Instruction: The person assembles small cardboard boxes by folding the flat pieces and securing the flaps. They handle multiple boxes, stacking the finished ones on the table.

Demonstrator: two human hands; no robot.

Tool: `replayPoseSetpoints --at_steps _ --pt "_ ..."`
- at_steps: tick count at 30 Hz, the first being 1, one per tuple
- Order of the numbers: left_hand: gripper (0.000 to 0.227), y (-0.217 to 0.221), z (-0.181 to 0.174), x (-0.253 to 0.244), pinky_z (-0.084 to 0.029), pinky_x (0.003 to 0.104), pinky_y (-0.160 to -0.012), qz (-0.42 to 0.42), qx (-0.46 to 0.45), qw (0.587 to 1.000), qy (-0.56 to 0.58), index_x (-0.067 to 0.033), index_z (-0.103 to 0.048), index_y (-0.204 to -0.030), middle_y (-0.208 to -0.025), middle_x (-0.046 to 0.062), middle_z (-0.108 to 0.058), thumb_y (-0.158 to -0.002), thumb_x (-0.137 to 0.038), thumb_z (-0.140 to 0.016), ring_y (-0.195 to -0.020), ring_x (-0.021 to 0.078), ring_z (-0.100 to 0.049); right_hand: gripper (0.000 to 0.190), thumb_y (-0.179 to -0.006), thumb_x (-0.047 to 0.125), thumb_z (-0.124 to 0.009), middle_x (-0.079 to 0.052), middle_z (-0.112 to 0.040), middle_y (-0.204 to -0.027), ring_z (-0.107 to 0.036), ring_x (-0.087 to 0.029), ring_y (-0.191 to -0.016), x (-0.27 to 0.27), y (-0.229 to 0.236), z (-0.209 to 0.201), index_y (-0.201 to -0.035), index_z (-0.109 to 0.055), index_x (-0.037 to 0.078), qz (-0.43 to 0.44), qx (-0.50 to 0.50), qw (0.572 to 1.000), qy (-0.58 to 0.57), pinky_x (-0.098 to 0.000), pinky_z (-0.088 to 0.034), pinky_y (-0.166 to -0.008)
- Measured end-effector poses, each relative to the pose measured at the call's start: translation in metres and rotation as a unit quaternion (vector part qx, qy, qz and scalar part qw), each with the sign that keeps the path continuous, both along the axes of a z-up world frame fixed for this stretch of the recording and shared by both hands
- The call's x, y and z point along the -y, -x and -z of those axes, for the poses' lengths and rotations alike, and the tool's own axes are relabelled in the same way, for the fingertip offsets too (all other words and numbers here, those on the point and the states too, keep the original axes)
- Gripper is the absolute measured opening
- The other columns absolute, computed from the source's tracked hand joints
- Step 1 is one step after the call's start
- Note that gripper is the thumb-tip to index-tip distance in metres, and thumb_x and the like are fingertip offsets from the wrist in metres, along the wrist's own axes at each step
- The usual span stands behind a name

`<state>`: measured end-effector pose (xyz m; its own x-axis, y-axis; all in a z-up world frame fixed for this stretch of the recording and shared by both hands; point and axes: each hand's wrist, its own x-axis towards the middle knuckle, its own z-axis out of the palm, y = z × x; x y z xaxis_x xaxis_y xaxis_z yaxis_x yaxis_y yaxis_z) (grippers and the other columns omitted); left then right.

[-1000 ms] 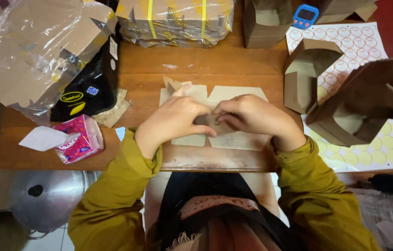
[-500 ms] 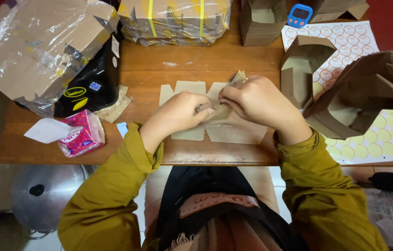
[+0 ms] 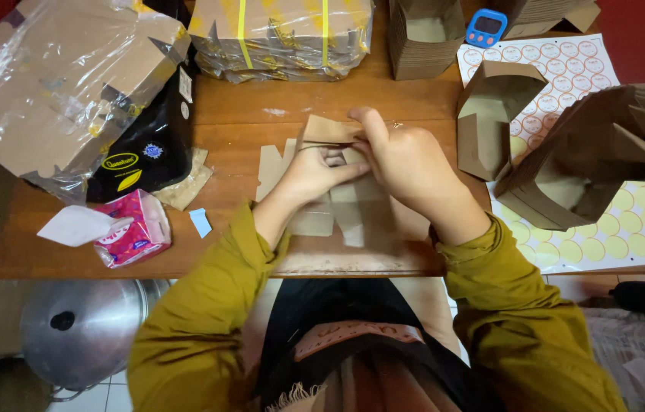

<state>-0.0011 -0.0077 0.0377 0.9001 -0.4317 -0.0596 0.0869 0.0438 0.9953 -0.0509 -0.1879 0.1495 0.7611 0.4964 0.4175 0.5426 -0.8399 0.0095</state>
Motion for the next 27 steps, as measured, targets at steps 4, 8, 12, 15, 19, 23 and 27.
replayPoseSetpoints --at_steps 4,8,12,15,19,23,27 --pt "0.046 0.003 -0.015 0.000 -0.065 0.024 -0.074 -0.034 -0.053 0.998 0.031 0.0028 -0.062 -0.114 -0.090 0.009 -0.071 -0.079 -0.013 -0.088 -0.077 0.0111 -0.072 0.010 -0.103 0.025 -0.061 -0.003 -0.068 -0.075 -0.071 -0.027 -0.070 0.005 -0.019 0.031 -0.108 -0.061 0.016 -0.010 0.031 0.998 -0.049 -0.0377 -0.057 -0.060" --pt "0.053 -0.003 -0.004 0.004 -0.064 0.028 -0.081 -0.075 -0.089 0.992 0.056 0.0117 -0.057 -0.120 -0.099 0.016 -0.072 -0.086 -0.018 -0.083 -0.083 0.0161 -0.074 0.010 -0.097 0.027 -0.070 0.001 -0.062 -0.093 -0.067 -0.021 -0.091 0.005 -0.030 0.041 -0.094 -0.069 0.017 -0.013 0.039 0.995 -0.095 -0.0318 -0.057 -0.072" --pt "0.037 -0.021 0.030 0.008 -0.066 0.033 -0.075 -0.028 -0.029 0.994 0.103 0.0118 -0.061 -0.112 -0.089 0.016 -0.070 -0.086 -0.005 -0.081 -0.084 0.0205 -0.075 0.013 -0.096 0.025 -0.065 -0.003 -0.061 -0.087 -0.066 -0.027 -0.082 0.003 -0.029 0.021 -0.093 -0.071 0.014 0.022 -0.072 0.994 -0.077 -0.0401 -0.058 -0.065" --pt "0.036 -0.025 0.019 -0.009 -0.065 0.032 -0.081 0.058 0.022 0.997 0.039 0.0045 -0.065 -0.117 -0.097 0.011 -0.071 -0.086 -0.006 -0.080 -0.089 0.0148 -0.070 0.015 -0.091 0.023 -0.067 -0.012 -0.068 -0.081 -0.069 -0.037 -0.078 0.007 -0.037 0.001 -0.090 -0.074 0.010 -0.026 -0.176 0.976 -0.127 -0.0510 -0.056 -0.065" --pt "0.036 -0.036 0.052 -0.003 -0.065 0.034 -0.083 0.052 0.003 0.997 0.056 0.0056 -0.065 -0.119 -0.100 0.012 -0.074 -0.088 -0.008 -0.080 -0.091 0.0140 -0.071 0.009 -0.089 0.013 -0.068 -0.013 -0.070 -0.083 -0.069 -0.038 -0.080 0.012 -0.045 0.000 -0.089 -0.076 0.009 -0.056 -0.202 0.963 -0.167 -0.0480 -0.057 -0.068" --pt "0.037 -0.021 0.035 0.011 -0.065 0.039 -0.084 -0.038 -0.080 0.982 0.169 0.0055 -0.064 -0.118 -0.100 0.014 -0.075 -0.089 -0.009 -0.080 -0.091 0.0203 -0.074 0.006 -0.090 0.011 -0.070 -0.014 -0.066 -0.081 -0.068 -0.037 -0.079 0.013 -0.050 0.020 -0.090 -0.074 0.007 -0.044 -0.179 0.961 -0.205 -0.0449 -0.056 -0.066" --pt "0.028 -0.020 0.060 0.022 -0.065 0.040 -0.084 -0.121 -0.128 0.962 0.207 0.0015 -0.070 -0.114 -0.099 0.014 -0.077 -0.091 -0.013 -0.079 -0.091 0.0219 -0.076 0.004 -0.090 0.010 -0.071 -0.014 -0.064 -0.080 -0.068 -0.034 -0.075 0.013 -0.053 0.044 -0.090 -0.075 0.008 -0.031 -0.173 0.955 -0.240 -0.0397 -0.057 -0.059"
